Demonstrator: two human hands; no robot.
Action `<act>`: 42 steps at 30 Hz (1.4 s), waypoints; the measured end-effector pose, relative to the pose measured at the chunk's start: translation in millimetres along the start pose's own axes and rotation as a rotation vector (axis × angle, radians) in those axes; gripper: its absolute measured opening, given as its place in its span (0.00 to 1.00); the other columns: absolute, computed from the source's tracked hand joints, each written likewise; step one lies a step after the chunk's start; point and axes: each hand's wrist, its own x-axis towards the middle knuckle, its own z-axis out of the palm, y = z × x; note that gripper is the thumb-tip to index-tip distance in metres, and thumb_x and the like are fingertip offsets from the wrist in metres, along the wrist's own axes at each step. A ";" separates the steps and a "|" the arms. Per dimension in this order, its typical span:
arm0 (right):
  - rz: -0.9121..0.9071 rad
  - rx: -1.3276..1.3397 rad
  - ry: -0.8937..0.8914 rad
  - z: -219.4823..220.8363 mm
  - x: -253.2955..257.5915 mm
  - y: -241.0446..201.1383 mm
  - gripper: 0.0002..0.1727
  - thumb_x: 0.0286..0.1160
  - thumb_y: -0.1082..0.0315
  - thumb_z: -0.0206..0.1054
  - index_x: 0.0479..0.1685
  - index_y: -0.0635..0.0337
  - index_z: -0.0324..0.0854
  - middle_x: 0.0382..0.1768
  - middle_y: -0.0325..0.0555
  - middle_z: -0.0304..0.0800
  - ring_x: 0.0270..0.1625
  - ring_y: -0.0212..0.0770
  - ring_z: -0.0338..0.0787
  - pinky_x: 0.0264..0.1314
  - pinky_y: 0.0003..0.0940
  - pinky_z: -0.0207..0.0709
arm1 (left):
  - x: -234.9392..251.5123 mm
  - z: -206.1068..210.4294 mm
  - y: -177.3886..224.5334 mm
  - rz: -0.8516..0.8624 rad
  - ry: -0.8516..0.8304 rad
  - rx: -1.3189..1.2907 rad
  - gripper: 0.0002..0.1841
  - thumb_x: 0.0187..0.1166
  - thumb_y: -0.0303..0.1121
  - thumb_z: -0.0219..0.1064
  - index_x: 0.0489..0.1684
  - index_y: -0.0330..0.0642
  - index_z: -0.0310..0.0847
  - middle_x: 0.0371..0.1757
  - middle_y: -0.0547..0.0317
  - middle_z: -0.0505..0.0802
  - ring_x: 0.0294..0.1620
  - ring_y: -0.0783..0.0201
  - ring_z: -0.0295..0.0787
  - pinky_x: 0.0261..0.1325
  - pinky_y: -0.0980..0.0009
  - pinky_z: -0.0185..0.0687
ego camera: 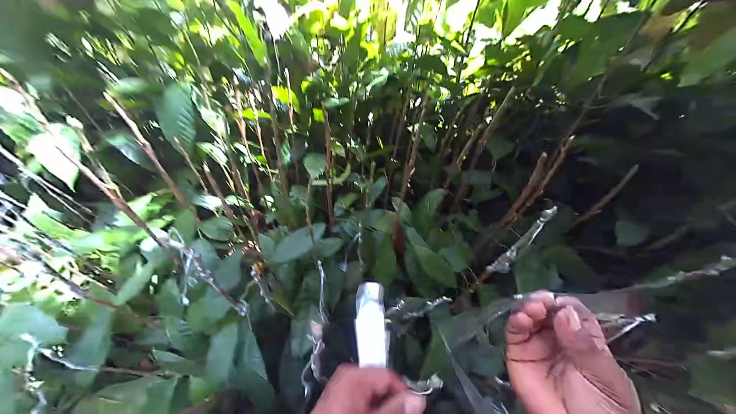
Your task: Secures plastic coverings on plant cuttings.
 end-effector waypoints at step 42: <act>0.589 -1.668 -1.102 87.4 150.0 197.3 0.12 0.79 0.76 0.66 0.56 0.64 0.89 0.49 0.50 0.94 0.46 0.36 0.92 0.58 0.36 0.86 | 143.2 -134.1 -121.1 0.083 0.450 -0.448 0.11 0.75 0.20 0.72 0.50 0.28 0.79 0.38 0.51 0.95 0.33 0.60 0.96 0.41 0.65 0.96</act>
